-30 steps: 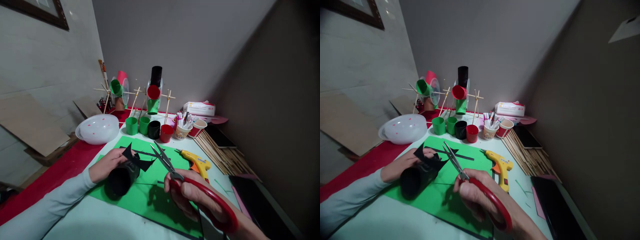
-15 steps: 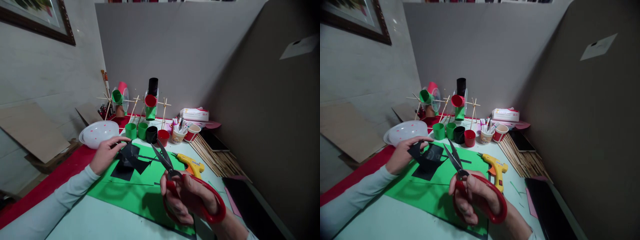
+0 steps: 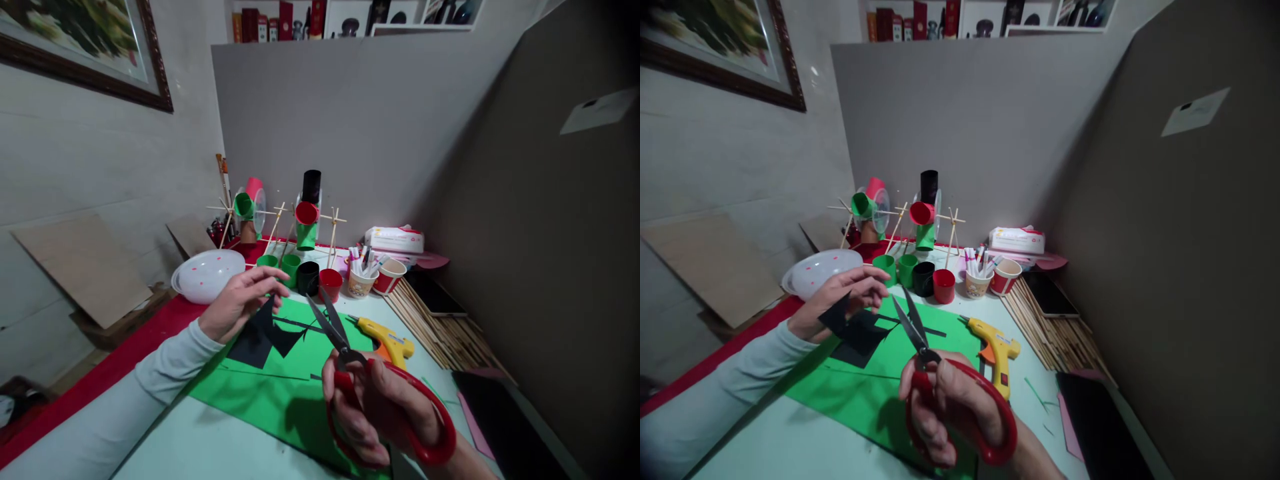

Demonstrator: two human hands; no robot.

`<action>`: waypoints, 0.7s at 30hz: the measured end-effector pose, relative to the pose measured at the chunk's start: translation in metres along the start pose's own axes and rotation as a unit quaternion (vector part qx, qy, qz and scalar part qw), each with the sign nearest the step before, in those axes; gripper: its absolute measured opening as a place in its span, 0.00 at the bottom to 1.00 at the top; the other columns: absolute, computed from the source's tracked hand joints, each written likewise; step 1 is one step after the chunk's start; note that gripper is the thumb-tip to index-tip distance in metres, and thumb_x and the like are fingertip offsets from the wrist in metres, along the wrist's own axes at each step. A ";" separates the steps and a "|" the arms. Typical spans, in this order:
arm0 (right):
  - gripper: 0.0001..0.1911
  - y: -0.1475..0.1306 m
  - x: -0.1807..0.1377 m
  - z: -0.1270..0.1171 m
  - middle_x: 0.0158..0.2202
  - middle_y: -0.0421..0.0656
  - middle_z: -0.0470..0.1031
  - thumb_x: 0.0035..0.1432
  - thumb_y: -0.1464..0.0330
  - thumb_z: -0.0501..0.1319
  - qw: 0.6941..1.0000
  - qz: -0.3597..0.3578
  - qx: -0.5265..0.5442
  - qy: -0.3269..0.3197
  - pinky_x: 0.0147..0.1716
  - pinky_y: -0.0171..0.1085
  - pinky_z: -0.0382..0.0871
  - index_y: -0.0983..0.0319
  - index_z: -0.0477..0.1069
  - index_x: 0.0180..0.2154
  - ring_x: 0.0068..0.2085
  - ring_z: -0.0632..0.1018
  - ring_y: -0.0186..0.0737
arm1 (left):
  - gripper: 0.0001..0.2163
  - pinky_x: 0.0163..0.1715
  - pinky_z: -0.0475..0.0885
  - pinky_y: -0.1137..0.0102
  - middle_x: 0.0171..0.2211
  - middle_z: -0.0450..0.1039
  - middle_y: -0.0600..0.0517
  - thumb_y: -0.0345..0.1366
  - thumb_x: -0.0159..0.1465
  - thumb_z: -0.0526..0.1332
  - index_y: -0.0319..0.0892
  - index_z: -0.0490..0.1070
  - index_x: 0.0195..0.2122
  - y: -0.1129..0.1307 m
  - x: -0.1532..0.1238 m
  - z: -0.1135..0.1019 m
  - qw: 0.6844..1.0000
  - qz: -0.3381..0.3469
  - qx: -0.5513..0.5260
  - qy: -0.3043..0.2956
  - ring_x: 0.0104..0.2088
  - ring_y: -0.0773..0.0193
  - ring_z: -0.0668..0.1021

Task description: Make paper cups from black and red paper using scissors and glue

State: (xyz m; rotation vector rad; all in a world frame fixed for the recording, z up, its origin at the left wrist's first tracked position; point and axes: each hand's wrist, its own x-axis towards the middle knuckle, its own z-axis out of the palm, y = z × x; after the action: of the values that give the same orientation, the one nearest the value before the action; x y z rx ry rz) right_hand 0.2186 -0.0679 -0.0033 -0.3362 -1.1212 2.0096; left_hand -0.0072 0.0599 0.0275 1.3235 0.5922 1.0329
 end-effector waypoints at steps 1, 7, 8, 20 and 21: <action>0.29 0.001 0.000 -0.001 0.21 0.35 0.65 0.64 0.46 0.59 1.000 0.005 -0.004 -0.003 0.15 0.28 0.57 0.69 0.73 0.42 0.16 0.61 0.26 | 0.16 0.35 0.77 0.69 0.39 0.82 0.43 0.44 0.61 0.70 0.39 0.80 0.45 -0.002 -0.003 0.007 0.999 -0.018 -0.023 -0.041 0.35 0.60 0.81; 0.31 0.011 -0.004 0.001 0.20 0.36 0.65 0.66 0.45 0.56 0.999 0.030 -0.035 -0.013 0.20 0.30 0.61 0.70 0.73 0.44 0.17 0.65 0.29 | 0.24 0.41 0.79 0.61 0.39 0.84 0.39 0.46 0.51 0.76 0.39 0.81 0.45 -0.015 -0.017 0.036 0.967 -0.096 -0.106 -0.209 0.39 0.50 0.84; 0.31 0.011 -0.005 0.002 0.20 0.36 0.65 0.66 0.46 0.56 0.999 0.034 -0.039 -0.008 0.22 0.30 0.62 0.70 0.73 0.44 0.18 0.65 0.29 | 0.21 0.39 0.78 0.63 0.35 0.84 0.41 0.44 0.50 0.77 0.38 0.82 0.41 -0.015 -0.018 0.036 0.966 -0.098 -0.111 -0.213 0.36 0.52 0.84; 0.31 0.012 -0.006 0.006 0.20 0.37 0.66 0.67 0.49 0.55 0.999 0.033 -0.037 -0.012 0.23 0.32 0.63 0.73 0.73 0.45 0.17 0.64 0.28 | 0.12 0.29 0.76 0.71 0.28 0.80 0.49 0.39 0.54 0.76 0.36 0.81 0.33 -0.009 -0.024 0.022 0.964 -0.120 -0.135 -0.197 0.26 0.63 0.81; 0.31 0.012 -0.007 0.007 0.20 0.37 0.66 0.66 0.49 0.55 0.998 0.037 -0.039 -0.012 0.23 0.32 0.63 0.73 0.73 0.45 0.17 0.64 0.28 | 0.13 0.28 0.76 0.71 0.28 0.80 0.48 0.40 0.55 0.75 0.35 0.81 0.33 -0.010 -0.025 0.023 0.962 -0.121 -0.139 -0.203 0.26 0.63 0.81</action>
State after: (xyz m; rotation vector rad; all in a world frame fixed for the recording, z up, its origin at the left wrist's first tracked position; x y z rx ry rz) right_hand 0.2133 -0.0805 -0.0099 -0.4003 -1.2215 2.0423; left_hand 0.0038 0.0280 0.0176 1.1364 0.2755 0.5945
